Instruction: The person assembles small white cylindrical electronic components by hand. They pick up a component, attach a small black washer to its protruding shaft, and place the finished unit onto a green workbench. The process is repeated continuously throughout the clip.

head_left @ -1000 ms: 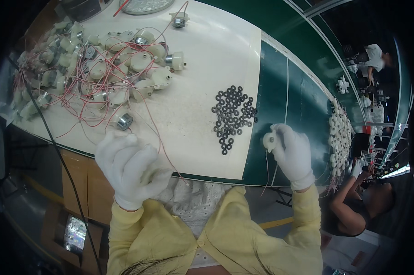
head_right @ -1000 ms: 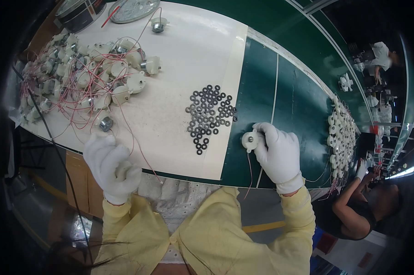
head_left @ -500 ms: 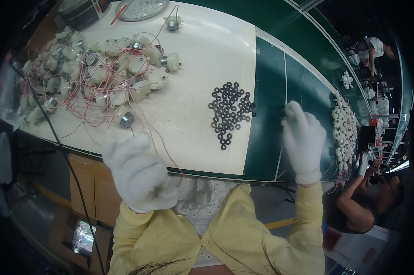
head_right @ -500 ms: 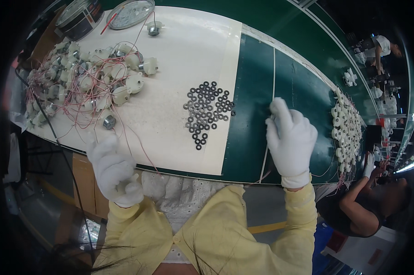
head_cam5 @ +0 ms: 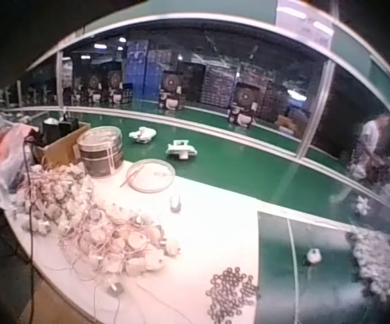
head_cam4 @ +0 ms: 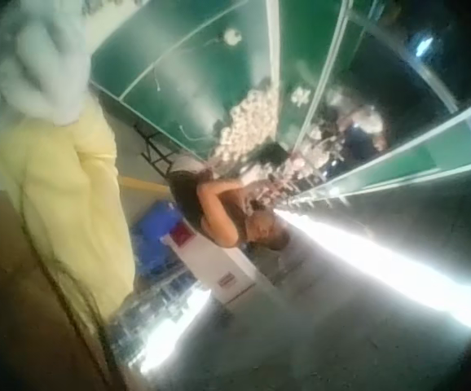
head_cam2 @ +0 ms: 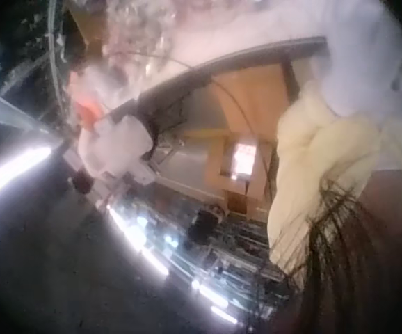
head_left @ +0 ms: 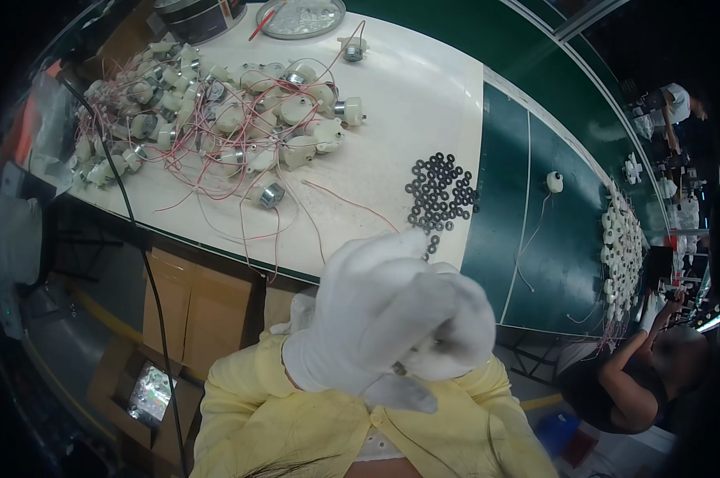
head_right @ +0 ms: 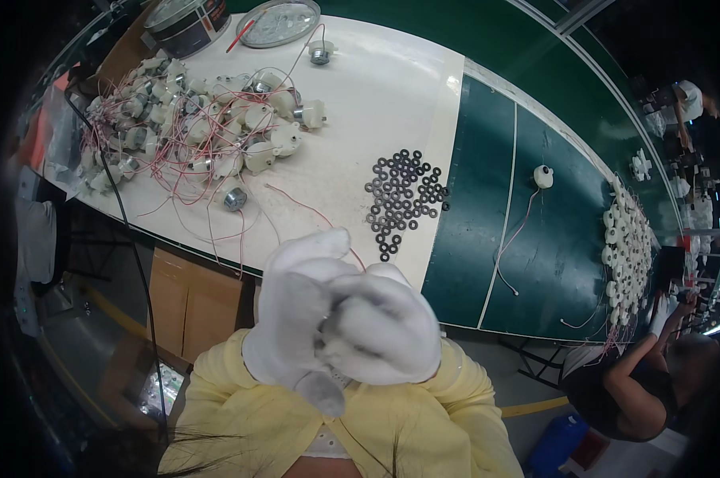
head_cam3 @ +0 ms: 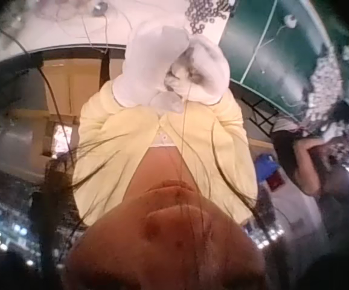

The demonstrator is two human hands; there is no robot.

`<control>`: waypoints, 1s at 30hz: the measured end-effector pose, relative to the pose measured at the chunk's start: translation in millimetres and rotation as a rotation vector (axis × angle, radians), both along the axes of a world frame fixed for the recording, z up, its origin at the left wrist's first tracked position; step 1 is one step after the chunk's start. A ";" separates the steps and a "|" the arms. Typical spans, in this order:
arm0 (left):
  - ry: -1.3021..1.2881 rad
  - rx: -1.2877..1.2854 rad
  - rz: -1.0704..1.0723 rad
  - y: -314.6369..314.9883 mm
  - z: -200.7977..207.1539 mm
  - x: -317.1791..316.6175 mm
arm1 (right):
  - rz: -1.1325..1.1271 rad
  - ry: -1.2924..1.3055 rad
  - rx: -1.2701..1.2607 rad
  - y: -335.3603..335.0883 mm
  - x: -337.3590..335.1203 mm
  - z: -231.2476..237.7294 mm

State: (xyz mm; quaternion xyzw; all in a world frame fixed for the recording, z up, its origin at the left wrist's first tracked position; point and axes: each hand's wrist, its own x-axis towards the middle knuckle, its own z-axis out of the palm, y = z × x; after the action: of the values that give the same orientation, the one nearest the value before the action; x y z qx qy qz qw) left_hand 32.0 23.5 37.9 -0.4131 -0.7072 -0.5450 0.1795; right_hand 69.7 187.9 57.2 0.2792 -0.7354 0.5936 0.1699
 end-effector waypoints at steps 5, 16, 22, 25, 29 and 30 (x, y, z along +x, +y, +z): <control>0.031 -0.203 0.172 7.6 10.9 -20.2 | 0.308 -0.251 -0.799 38.0 23.1 -11.4; 0.391 -0.852 0.722 10.7 -2.0 -124.2 | -0.432 -0.959 0.228 96.6 26.8 17.4; 0.381 -0.748 0.581 8.1 -2.0 -91.5 | -0.556 -0.702 0.552 111.3 11.1 7.4; 0.329 -0.723 0.537 8.3 0.4 -63.2 | -0.553 -0.780 0.511 127.7 5.4 8.3; 0.308 -0.711 0.527 2.5 -8.3 -42.9 | -0.437 -0.766 0.363 129.9 7.7 4.3; 0.279 -0.699 0.508 -0.1 -6.6 -40.3 | -0.419 -0.650 0.443 129.8 8.2 -1.0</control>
State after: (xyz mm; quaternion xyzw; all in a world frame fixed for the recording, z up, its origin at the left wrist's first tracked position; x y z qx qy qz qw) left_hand -8.3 23.4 31.2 -0.3316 -0.8968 -0.1512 0.2509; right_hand 77.9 317.7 56.3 -0.0471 -0.9008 0.4313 -0.0176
